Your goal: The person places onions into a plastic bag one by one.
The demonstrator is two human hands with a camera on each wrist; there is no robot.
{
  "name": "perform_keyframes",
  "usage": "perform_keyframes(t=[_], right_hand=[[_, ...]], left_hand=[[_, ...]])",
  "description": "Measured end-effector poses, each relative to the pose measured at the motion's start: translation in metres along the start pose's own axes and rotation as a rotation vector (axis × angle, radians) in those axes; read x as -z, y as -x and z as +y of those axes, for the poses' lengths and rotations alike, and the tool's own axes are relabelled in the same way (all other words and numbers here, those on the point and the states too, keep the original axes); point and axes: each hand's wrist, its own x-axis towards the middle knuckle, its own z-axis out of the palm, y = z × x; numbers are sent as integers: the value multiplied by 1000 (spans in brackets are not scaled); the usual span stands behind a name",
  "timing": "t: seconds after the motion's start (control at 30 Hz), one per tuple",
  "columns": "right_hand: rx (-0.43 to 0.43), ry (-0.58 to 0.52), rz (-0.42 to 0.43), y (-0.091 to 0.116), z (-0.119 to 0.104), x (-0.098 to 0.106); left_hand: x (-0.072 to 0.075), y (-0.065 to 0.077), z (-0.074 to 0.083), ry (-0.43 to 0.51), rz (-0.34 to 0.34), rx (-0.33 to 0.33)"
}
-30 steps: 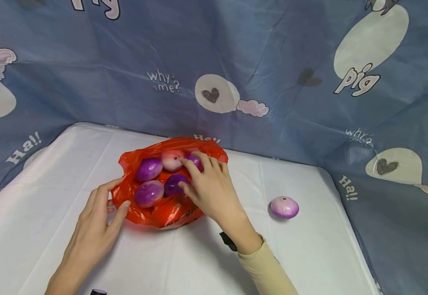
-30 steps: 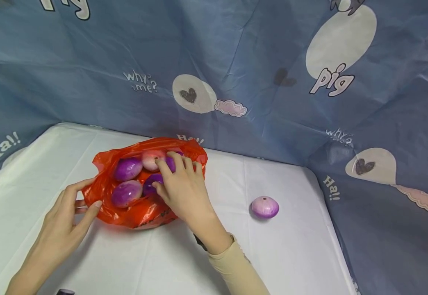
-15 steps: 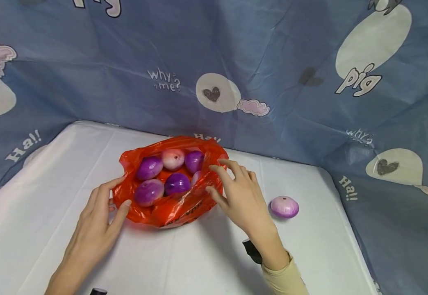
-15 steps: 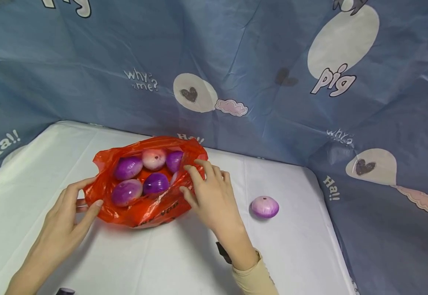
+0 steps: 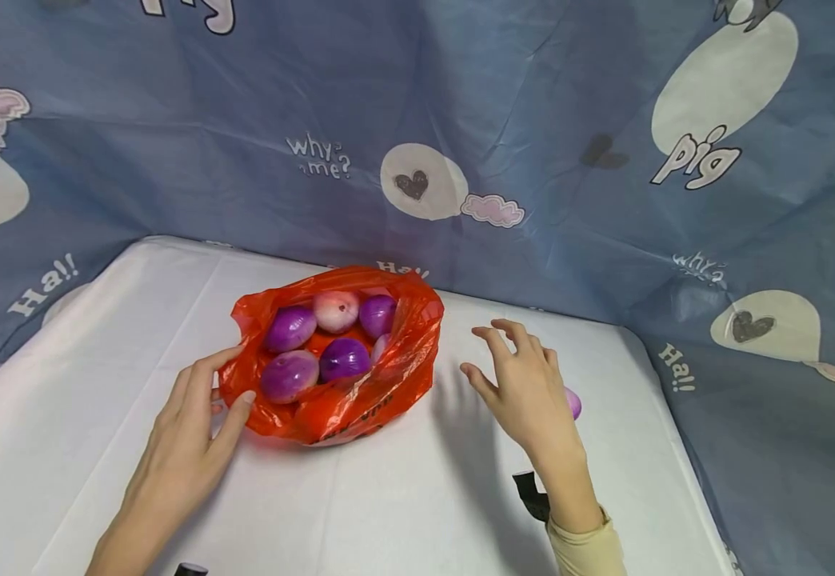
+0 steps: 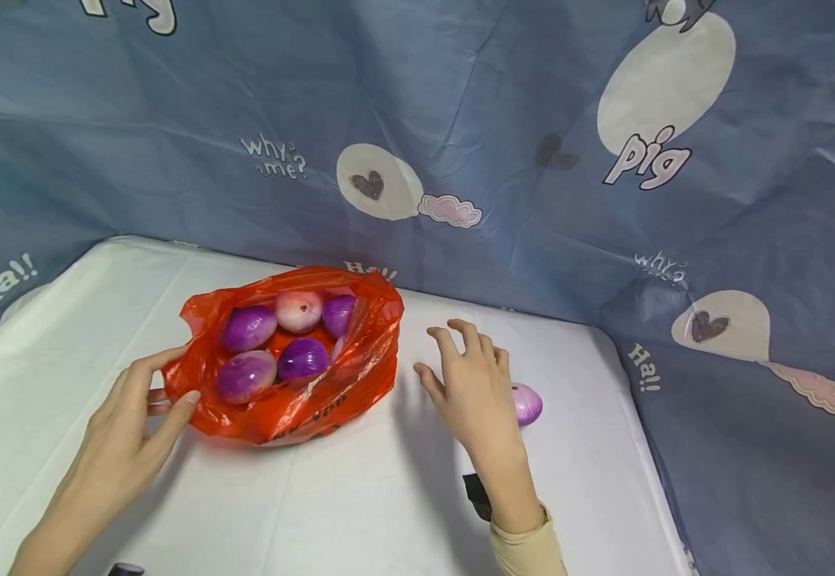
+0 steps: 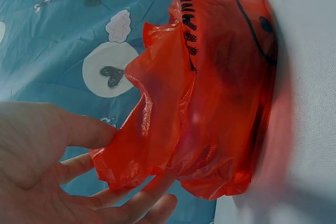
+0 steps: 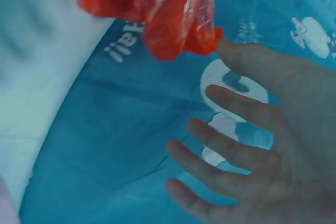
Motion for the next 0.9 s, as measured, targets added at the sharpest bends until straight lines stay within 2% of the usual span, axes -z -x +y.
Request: perform_keyframes(t=[0.27, 0.47, 0.63, 0.9], right_hand=[[-84, 32, -113, 10, 25, -7], [-144, 66, -149, 17, 43, -13], [-168, 83, -172, 20, 51, -16], [-231, 106, -260, 26, 63, -18]], left_hand=[[0, 1, -1, -8, 2, 10], [0, 0, -2, -14, -7, 9], [0, 0, -3, -16, -14, 14], [0, -1, -2, -9, -17, 18]])
